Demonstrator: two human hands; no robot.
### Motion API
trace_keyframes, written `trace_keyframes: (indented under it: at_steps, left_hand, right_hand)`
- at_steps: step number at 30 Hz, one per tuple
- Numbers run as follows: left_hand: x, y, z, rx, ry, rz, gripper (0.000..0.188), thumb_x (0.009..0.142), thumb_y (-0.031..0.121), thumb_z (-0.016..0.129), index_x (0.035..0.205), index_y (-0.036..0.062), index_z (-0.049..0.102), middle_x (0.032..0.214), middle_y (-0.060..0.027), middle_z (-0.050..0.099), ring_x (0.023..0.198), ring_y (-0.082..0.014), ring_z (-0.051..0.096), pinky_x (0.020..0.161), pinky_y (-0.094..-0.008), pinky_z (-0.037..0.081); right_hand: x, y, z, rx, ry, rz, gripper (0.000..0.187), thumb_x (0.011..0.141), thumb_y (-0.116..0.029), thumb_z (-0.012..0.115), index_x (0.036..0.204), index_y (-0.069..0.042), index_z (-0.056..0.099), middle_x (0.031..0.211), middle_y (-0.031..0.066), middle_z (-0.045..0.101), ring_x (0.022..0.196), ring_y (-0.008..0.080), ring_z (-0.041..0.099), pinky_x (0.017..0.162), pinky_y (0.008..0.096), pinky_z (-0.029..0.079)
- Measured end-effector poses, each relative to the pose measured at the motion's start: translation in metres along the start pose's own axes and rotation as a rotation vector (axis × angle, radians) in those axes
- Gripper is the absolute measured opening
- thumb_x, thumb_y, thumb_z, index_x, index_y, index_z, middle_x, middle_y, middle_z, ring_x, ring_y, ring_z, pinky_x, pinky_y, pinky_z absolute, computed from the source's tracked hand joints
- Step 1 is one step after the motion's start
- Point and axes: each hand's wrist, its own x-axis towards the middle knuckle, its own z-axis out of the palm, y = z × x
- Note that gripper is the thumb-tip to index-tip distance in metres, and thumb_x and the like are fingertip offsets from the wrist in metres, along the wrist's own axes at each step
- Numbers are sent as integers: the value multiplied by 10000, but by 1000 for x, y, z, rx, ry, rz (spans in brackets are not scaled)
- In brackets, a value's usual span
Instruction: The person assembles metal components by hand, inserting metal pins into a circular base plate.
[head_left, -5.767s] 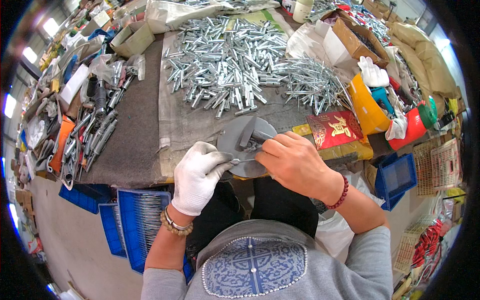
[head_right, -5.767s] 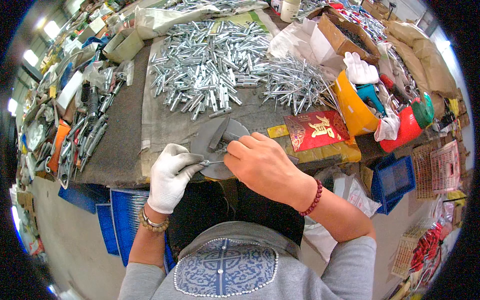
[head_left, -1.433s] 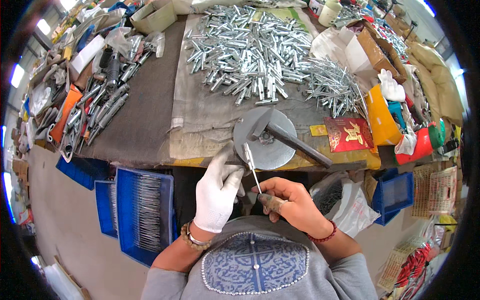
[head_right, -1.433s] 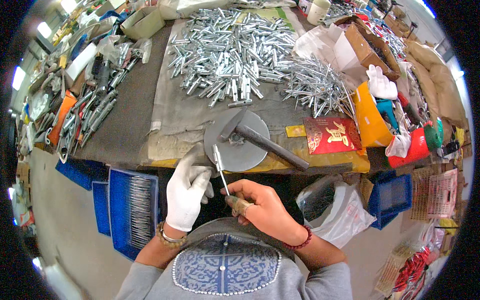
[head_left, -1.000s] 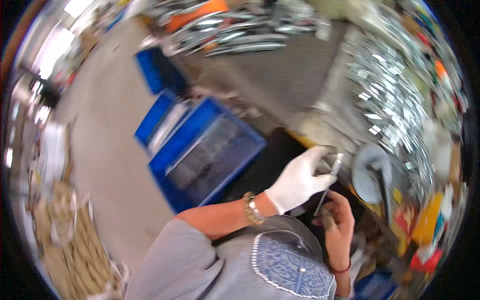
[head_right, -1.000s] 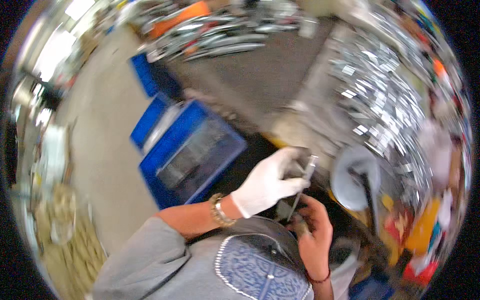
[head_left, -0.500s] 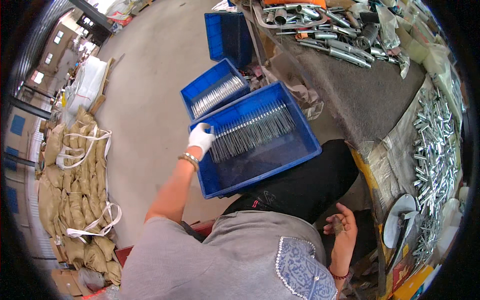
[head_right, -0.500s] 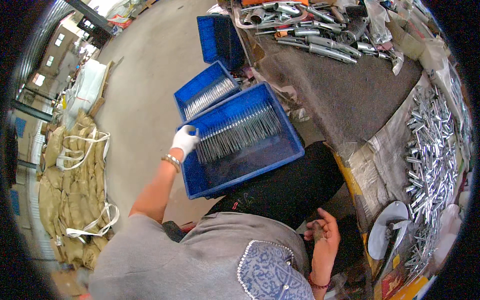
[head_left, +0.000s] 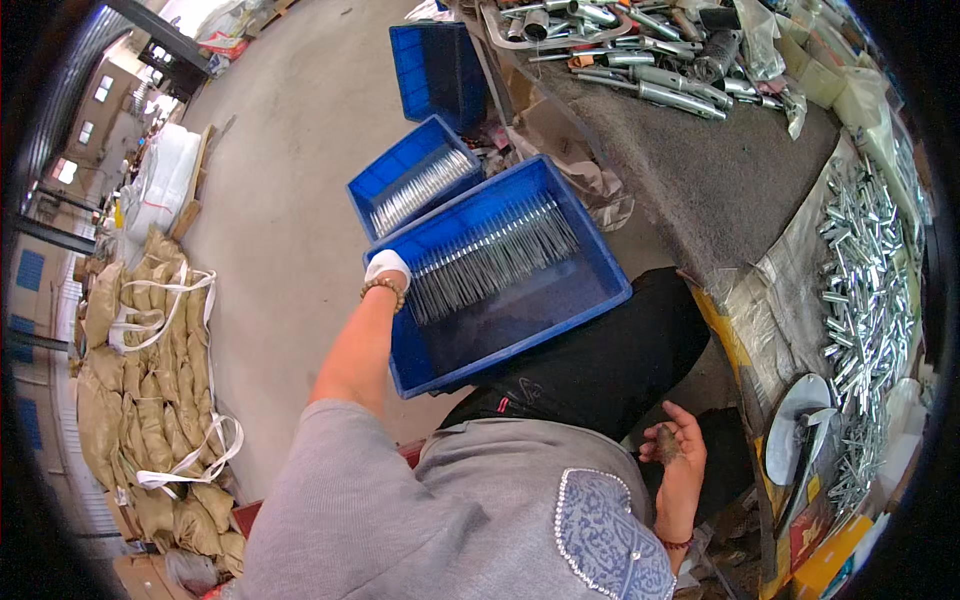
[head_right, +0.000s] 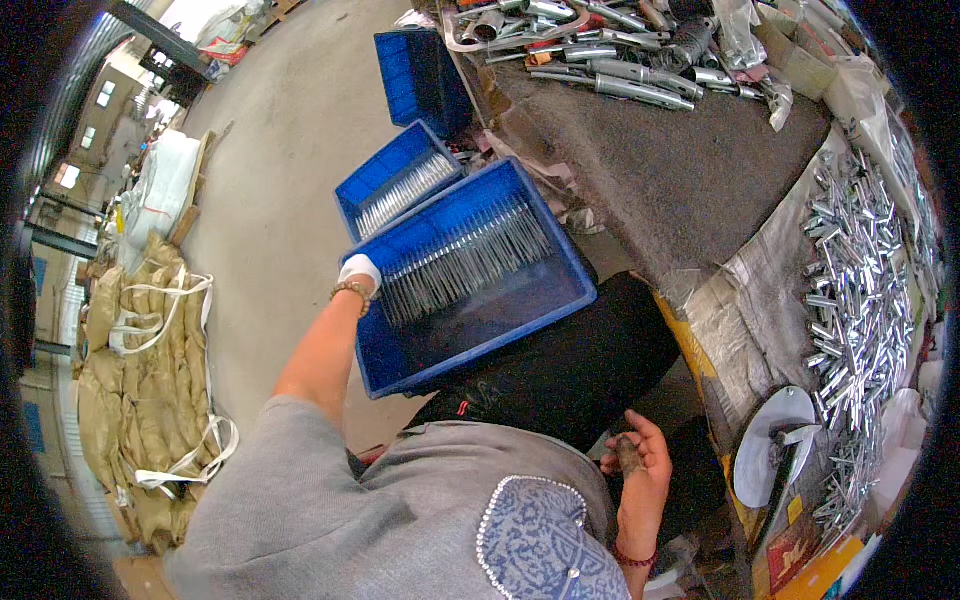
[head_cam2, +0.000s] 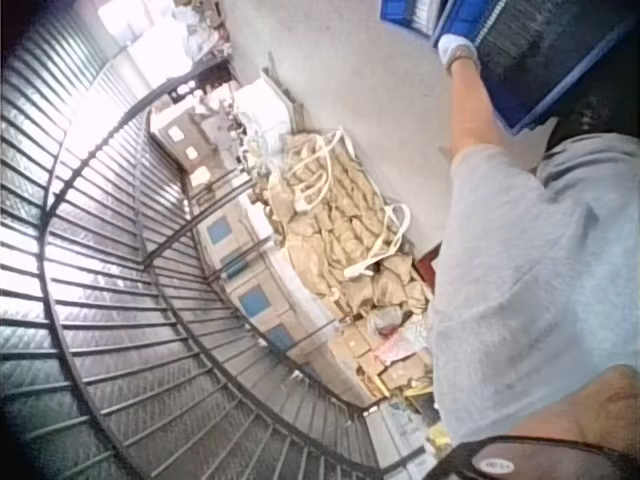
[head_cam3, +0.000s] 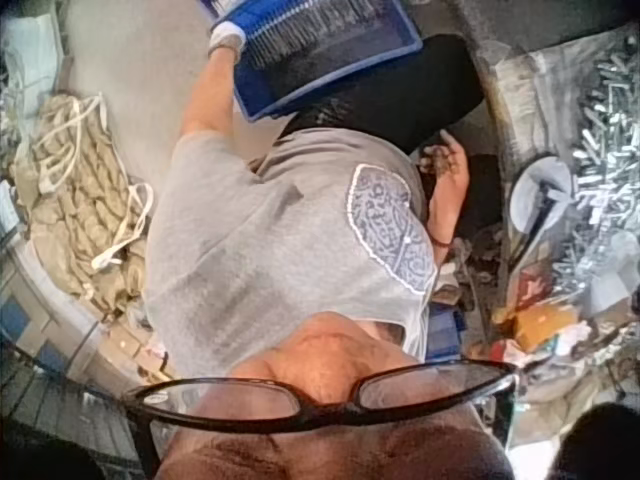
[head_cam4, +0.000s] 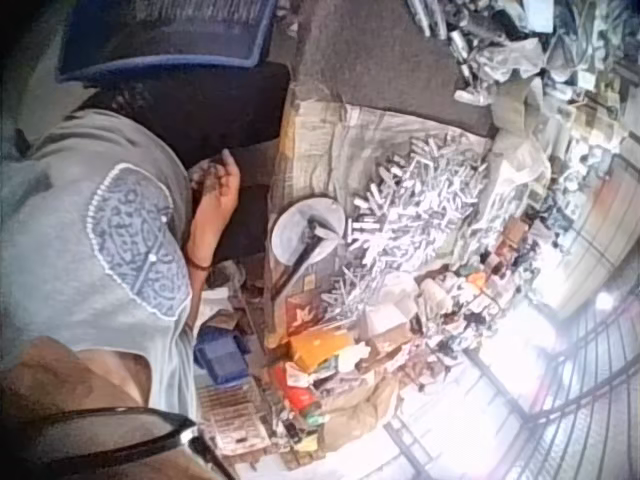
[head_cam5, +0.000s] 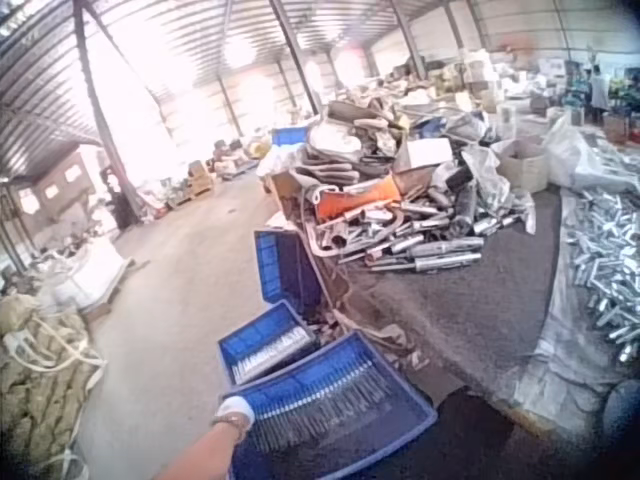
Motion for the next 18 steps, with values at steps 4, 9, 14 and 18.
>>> trace_keyframes:
  at_steps: [4,9,14,18]
  left_hand:
    - [-19,35,-5,319,-20,185,283,1018,273,633,1135,120,840,1232,-144,791,1103,-319,777,922,-436,630]
    - [-120,3,-171,-277,214,14,226,952,254,722,1080,112,843,1194,-164,787,1065,-342,778,922,-428,634]
    - [-147,10,-226,-635,468,65,276,997,304,663,1175,141,799,1180,-158,779,1124,-365,735,985,-456,579]
    - [-199,87,-281,-755,642,374,279,1007,345,687,1139,123,792,1132,-155,789,1047,-352,746,903,-442,583]
  right_hand:
    - [2,5,1,-34,46,-10,348,1075,-34,599,1422,-36,621,1006,46,692,796,118,647,720,267,537]
    - [1,4,-5,-27,24,-8,322,1083,-65,610,1403,-34,635,1001,46,696,803,116,644,722,268,537]
    - [5,5,-7,-13,35,-34,313,1089,-95,622,1395,-29,640,1004,42,699,797,110,637,717,268,537]
    - [-4,1,-6,-20,51,-39,324,1083,-66,602,1403,-41,643,1035,61,715,822,121,659,730,274,553]
